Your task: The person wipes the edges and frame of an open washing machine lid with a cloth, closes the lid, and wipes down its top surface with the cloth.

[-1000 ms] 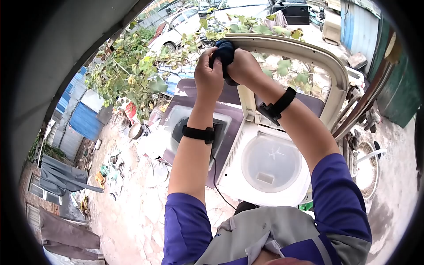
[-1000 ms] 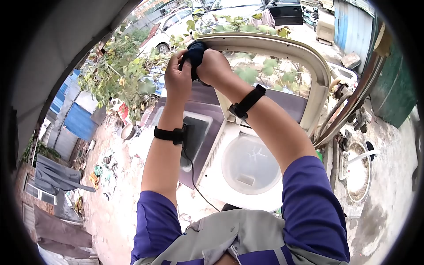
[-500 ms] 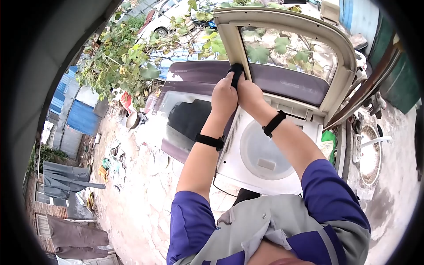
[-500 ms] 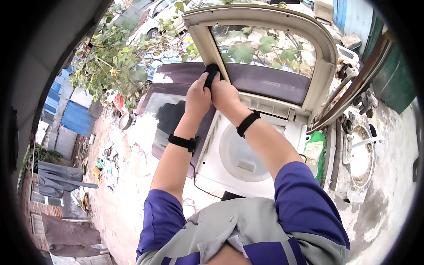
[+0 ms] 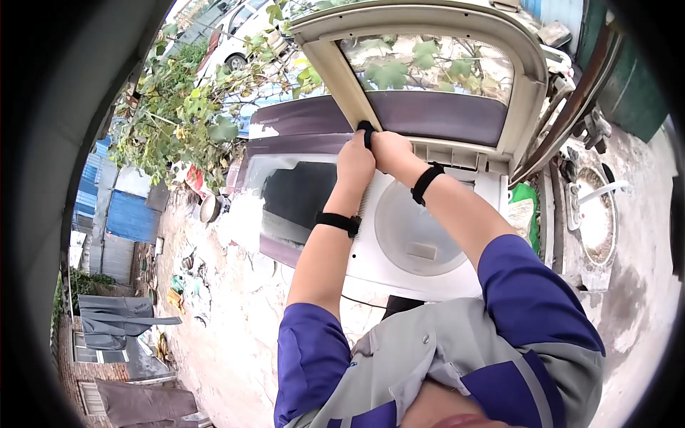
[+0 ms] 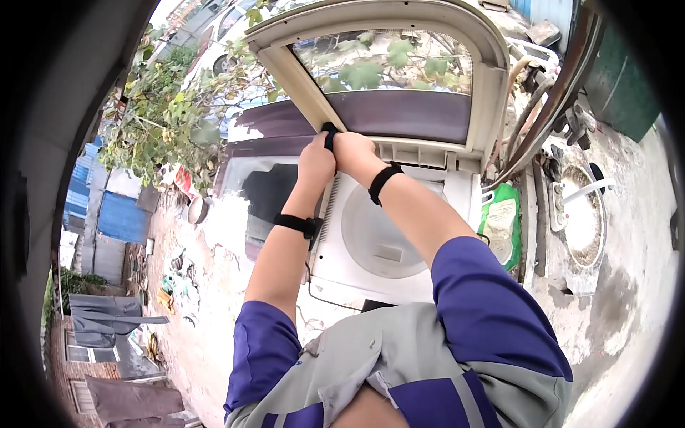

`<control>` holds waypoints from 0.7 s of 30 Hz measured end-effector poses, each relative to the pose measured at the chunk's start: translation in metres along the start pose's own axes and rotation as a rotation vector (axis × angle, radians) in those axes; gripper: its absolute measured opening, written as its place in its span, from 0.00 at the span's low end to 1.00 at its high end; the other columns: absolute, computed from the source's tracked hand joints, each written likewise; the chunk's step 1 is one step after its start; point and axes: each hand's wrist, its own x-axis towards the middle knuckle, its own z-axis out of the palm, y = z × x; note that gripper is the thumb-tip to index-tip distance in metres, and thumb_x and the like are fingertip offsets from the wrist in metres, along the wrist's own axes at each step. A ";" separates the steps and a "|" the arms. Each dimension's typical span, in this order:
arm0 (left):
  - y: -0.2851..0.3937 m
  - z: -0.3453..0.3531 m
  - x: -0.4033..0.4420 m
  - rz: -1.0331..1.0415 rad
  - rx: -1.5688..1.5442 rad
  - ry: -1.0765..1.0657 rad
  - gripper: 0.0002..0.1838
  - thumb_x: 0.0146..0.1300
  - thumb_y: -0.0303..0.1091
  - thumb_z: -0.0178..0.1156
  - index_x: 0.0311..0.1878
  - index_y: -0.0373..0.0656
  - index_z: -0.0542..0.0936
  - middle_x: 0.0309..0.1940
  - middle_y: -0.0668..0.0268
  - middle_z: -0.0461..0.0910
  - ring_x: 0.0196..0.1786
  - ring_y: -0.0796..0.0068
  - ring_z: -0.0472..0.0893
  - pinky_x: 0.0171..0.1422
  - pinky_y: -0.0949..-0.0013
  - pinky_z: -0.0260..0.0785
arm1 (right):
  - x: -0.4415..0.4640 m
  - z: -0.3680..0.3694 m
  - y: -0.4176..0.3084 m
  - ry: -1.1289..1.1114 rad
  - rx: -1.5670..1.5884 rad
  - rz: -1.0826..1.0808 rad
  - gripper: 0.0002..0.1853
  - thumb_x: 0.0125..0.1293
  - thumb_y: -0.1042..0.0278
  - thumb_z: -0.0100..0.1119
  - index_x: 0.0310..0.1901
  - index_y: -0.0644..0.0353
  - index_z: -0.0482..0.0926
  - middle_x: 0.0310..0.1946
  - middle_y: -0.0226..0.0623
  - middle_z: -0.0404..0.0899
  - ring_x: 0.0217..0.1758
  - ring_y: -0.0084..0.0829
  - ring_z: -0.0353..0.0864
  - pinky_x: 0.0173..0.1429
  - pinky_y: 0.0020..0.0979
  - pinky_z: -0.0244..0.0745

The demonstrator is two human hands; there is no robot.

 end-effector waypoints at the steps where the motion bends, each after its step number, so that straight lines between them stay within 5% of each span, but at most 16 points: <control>1: 0.001 -0.002 0.002 0.009 -0.034 -0.008 0.23 0.61 0.27 0.45 0.60 0.36 0.76 0.51 0.40 0.80 0.53 0.40 0.79 0.60 0.49 0.71 | 0.003 -0.006 0.001 -0.083 -0.007 0.030 0.08 0.60 0.67 0.59 0.37 0.59 0.86 0.37 0.43 0.87 0.43 0.44 0.88 0.45 0.40 0.83; 4: 0.004 0.001 0.004 0.148 -0.055 0.105 0.20 0.63 0.29 0.49 0.58 0.36 0.77 0.50 0.42 0.81 0.53 0.41 0.79 0.59 0.51 0.71 | -0.004 -0.020 0.006 -0.037 0.050 0.057 0.10 0.59 0.66 0.60 0.37 0.61 0.86 0.38 0.46 0.87 0.44 0.44 0.88 0.47 0.39 0.83; 7: 0.024 0.008 0.008 0.009 -0.141 0.145 0.18 0.63 0.31 0.50 0.54 0.34 0.78 0.47 0.43 0.82 0.52 0.42 0.80 0.59 0.52 0.71 | -0.021 -0.020 0.027 0.208 0.197 0.059 0.13 0.59 0.63 0.60 0.33 0.68 0.83 0.34 0.49 0.86 0.38 0.45 0.88 0.44 0.40 0.82; 10: 0.033 0.033 0.010 -0.030 -0.185 0.092 0.19 0.62 0.31 0.47 0.53 0.34 0.77 0.46 0.41 0.81 0.51 0.40 0.80 0.57 0.50 0.70 | -0.047 -0.036 0.053 -0.042 0.667 0.270 0.16 0.60 0.62 0.60 0.40 0.69 0.77 0.30 0.51 0.84 0.29 0.41 0.88 0.36 0.39 0.82; 11: 0.037 0.047 0.009 -0.044 -0.218 0.070 0.20 0.59 0.29 0.47 0.52 0.31 0.76 0.46 0.40 0.81 0.51 0.40 0.80 0.58 0.51 0.70 | -0.056 -0.030 0.062 0.050 0.777 0.314 0.15 0.60 0.66 0.58 0.40 0.72 0.76 0.27 0.50 0.83 0.23 0.36 0.86 0.30 0.35 0.81; 15: 0.069 0.091 -0.007 -0.230 -0.416 0.081 0.24 0.56 0.26 0.47 0.57 0.26 0.68 0.49 0.39 0.77 0.54 0.43 0.78 0.62 0.55 0.68 | -0.084 -0.030 0.093 0.116 0.897 0.411 0.14 0.58 0.69 0.60 0.44 0.67 0.73 0.27 0.46 0.82 0.23 0.33 0.85 0.27 0.34 0.79; 17: 0.077 0.105 -0.008 -0.265 -0.520 0.110 0.22 0.57 0.27 0.49 0.54 0.27 0.71 0.44 0.47 0.79 0.49 0.55 0.80 0.58 0.60 0.70 | -0.098 -0.034 0.102 0.163 0.887 0.397 0.13 0.57 0.70 0.60 0.42 0.65 0.72 0.27 0.45 0.81 0.23 0.34 0.84 0.28 0.34 0.79; 21: 0.107 0.117 -0.014 -0.264 -0.605 0.017 0.22 0.56 0.27 0.48 0.53 0.27 0.71 0.47 0.41 0.79 0.51 0.45 0.79 0.60 0.56 0.69 | -0.123 -0.046 0.121 0.302 0.944 0.354 0.11 0.58 0.73 0.60 0.41 0.63 0.70 0.31 0.42 0.78 0.27 0.30 0.83 0.30 0.32 0.81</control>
